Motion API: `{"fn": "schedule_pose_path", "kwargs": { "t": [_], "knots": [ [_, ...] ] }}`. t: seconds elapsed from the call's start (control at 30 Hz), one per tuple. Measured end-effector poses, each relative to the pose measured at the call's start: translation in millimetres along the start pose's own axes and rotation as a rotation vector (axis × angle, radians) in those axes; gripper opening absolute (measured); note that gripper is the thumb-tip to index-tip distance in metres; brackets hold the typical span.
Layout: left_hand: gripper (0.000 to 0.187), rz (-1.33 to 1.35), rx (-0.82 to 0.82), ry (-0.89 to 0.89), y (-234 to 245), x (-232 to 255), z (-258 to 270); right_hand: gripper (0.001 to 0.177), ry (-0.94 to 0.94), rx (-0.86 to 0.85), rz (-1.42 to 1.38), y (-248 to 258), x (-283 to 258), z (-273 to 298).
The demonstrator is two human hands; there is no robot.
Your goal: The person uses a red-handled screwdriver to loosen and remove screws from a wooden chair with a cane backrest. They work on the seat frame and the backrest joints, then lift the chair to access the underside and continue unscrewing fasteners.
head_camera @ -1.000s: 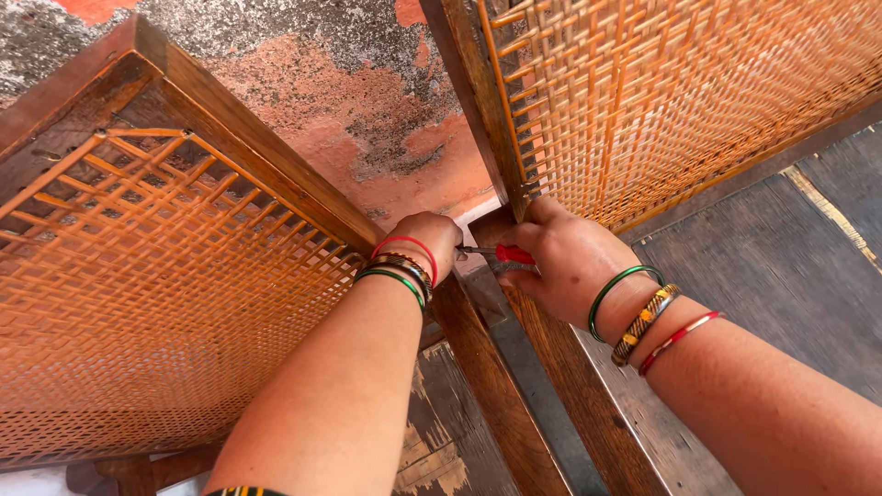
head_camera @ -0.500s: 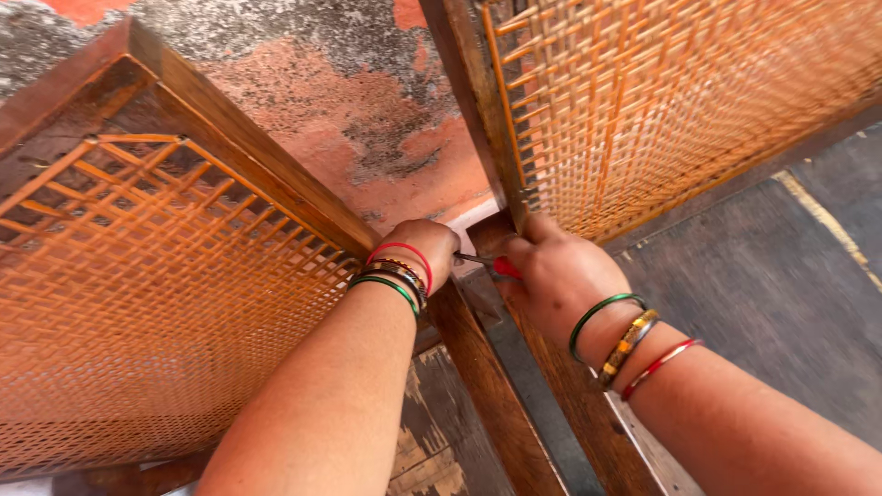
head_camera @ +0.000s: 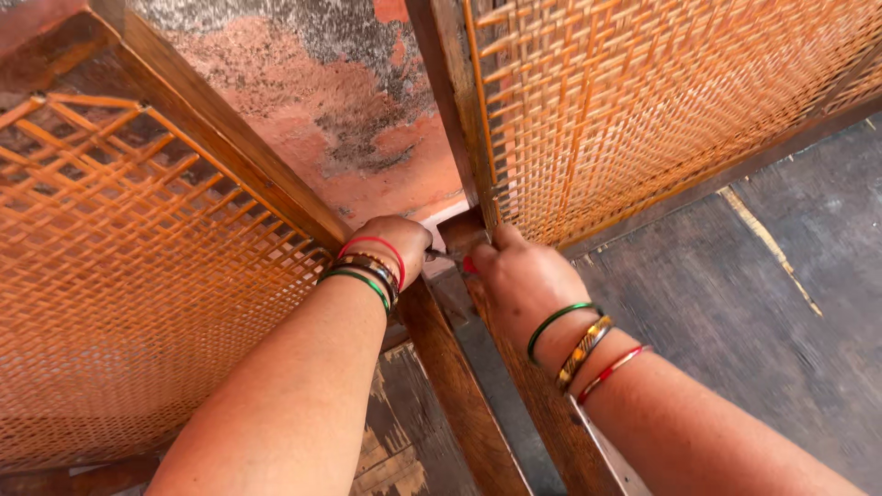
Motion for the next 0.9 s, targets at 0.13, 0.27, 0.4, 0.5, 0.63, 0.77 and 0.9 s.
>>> {"fn": "schedule_pose_path", "kwargs": {
  "t": [0.13,0.27,0.4,0.5,0.63,0.77,0.9],
  "knots": [
    [0.035,0.027,0.015,-0.034,-8.2,-1.9,-5.6,0.025,-0.112,-0.123,-0.029,-16.2,10.7,-4.3],
    [0.031,-0.010,-0.004,0.035,-5.9,-5.2,-6.1,0.033,-0.199,-0.179,-0.104,-21.9,18.5,-3.3],
    [0.035,0.208,-0.023,0.062,-5.0,-6.4,0.0,0.043,-0.051,-0.059,-0.028,-8.9,8.9,6.4],
    [0.033,0.257,-0.020,0.086,-3.9,-7.6,2.4,0.029,-0.032,-0.056,0.031,-4.5,3.5,6.7],
    [0.034,0.401,-0.026,0.105,-9.4,-12.7,-1.6,0.029,-0.243,-0.291,0.004,-19.7,11.8,-0.9],
    [0.030,0.336,0.003,0.143,-9.4,-16.6,-7.4,0.029,-0.324,-0.365,-0.113,-28.1,19.9,4.7],
    [0.029,0.180,0.048,0.062,-8.0,-12.1,-8.1,0.041,0.009,0.051,-0.042,-5.6,0.7,11.6]
  ]
}}
Point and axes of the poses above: each hand's wrist, its own z-axis away from the middle knuckle, its own y-axis out of the back of the hand, x = y × z, the point moved 8 cm from there along -z, towards the middle knuckle, and after that the axes turned 13 degrees about -x, right-handed, at the moved point
